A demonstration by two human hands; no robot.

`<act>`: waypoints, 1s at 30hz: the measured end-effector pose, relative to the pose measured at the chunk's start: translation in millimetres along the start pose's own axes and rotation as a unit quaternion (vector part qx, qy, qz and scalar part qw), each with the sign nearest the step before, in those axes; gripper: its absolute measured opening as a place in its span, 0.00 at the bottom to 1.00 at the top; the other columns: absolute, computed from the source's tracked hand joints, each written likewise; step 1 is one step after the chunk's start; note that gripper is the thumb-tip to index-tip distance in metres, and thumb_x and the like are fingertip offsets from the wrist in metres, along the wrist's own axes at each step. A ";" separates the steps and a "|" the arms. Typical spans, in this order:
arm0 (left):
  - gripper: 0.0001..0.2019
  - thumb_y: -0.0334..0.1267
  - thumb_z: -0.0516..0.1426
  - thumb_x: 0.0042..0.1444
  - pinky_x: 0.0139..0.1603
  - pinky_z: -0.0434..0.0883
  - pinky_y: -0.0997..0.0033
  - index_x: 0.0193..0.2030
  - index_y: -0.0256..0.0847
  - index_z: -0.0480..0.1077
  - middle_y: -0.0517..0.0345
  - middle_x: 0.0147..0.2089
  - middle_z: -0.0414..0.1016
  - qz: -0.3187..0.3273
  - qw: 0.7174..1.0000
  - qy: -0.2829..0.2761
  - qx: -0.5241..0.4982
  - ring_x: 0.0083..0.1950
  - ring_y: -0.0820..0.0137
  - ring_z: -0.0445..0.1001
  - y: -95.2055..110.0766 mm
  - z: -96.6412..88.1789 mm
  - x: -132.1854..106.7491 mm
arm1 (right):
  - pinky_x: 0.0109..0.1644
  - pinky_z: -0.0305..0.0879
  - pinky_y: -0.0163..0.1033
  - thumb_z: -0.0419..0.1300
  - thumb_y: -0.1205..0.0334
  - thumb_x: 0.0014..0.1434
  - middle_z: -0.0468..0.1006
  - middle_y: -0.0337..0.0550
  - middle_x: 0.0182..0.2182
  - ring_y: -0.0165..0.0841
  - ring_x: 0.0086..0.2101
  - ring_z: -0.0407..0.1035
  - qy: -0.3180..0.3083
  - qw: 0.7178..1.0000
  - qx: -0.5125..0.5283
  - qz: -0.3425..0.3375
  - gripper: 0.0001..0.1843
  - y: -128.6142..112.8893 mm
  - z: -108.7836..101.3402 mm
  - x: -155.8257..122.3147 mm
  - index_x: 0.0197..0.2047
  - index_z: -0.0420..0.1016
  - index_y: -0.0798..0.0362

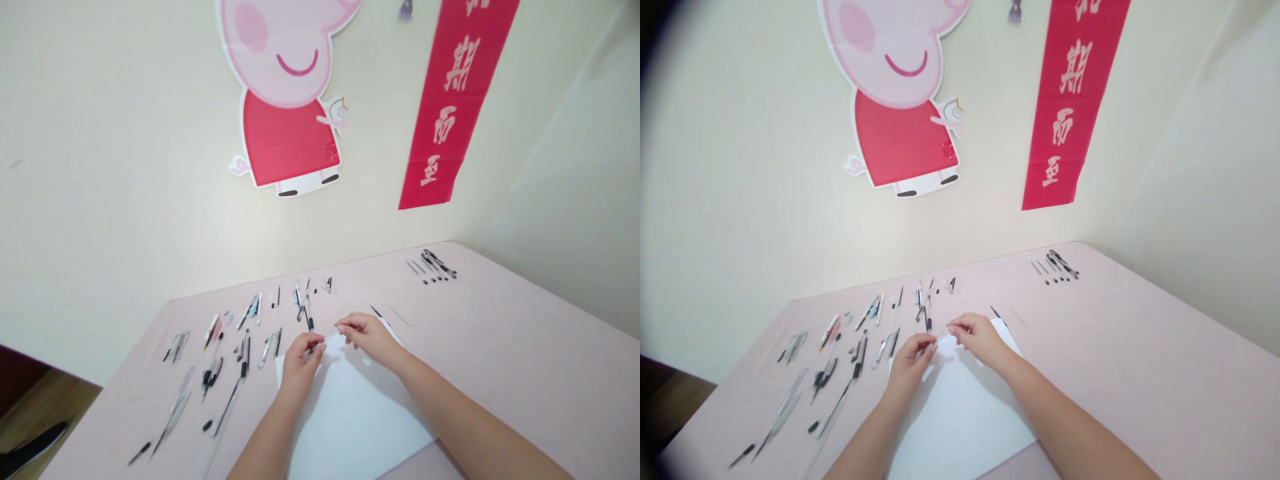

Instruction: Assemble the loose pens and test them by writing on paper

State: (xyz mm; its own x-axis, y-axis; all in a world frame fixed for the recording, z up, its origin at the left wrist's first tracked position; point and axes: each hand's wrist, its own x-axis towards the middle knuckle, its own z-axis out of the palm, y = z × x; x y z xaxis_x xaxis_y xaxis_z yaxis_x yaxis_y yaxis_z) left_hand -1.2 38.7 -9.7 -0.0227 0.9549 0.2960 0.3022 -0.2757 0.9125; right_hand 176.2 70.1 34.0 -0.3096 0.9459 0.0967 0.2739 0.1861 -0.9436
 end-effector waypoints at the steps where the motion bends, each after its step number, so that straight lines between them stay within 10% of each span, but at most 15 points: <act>1: 0.05 0.36 0.57 0.48 0.38 0.65 0.69 0.33 0.39 0.71 0.57 0.32 0.72 -0.004 1.000 0.002 -0.003 0.35 0.70 0.69 -0.3 0.3 0.0 | 0.23 0.60 0.31 0.54 0.57 0.53 0.73 0.43 0.28 0.27 0.23 0.66 0.008 1.000 -0.021 0.003 0.14 1.7 -6.2 2.5 0.33 0.75 0.58; 7: 0.06 0.36 0.57 0.48 0.40 0.65 0.68 0.33 0.39 0.71 0.56 0.34 0.72 -0.020 1.000 0.005 -0.011 0.36 0.69 0.69 -0.8 0.9 -1.0 | 0.31 0.58 0.33 0.52 0.68 0.50 0.76 0.46 0.27 0.32 0.29 0.68 0.066 0.922 -0.371 0.088 0.10 14.8 -64.4 8.7 0.29 0.74 0.56; 14: 0.06 0.36 0.56 0.48 0.39 0.65 0.68 0.33 0.40 0.72 0.56 0.33 0.72 -0.035 0.999 0.001 -0.014 0.35 0.69 0.69 -1.0 0.1 -0.7 | 0.30 0.56 0.35 0.55 0.70 0.44 0.76 0.53 0.27 0.37 0.30 0.70 -0.046 0.825 -0.506 0.249 0.09 9.0 -89.3 -12.6 0.29 0.75 0.57; 30: 0.08 0.38 0.58 0.46 0.39 0.66 0.67 0.33 0.39 0.72 0.55 0.33 0.73 -0.063 0.997 0.003 -0.043 0.36 0.68 0.70 -5.6 1.6 -0.6 | 0.32 0.57 0.36 0.59 0.47 0.45 0.74 0.54 0.39 0.40 0.37 0.70 -0.045 0.863 -0.460 0.205 0.27 35.8 -72.6 1.4 0.44 0.65 0.57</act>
State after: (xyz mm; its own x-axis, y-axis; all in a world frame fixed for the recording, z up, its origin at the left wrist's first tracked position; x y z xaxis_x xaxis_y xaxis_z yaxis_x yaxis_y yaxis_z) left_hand -1.4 39.9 -15.4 -0.0603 0.9820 0.1792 0.2132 -0.1627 0.9634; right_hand 251.7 97.4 23.4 -0.0734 0.9653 -0.2504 0.9710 0.0120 -0.2386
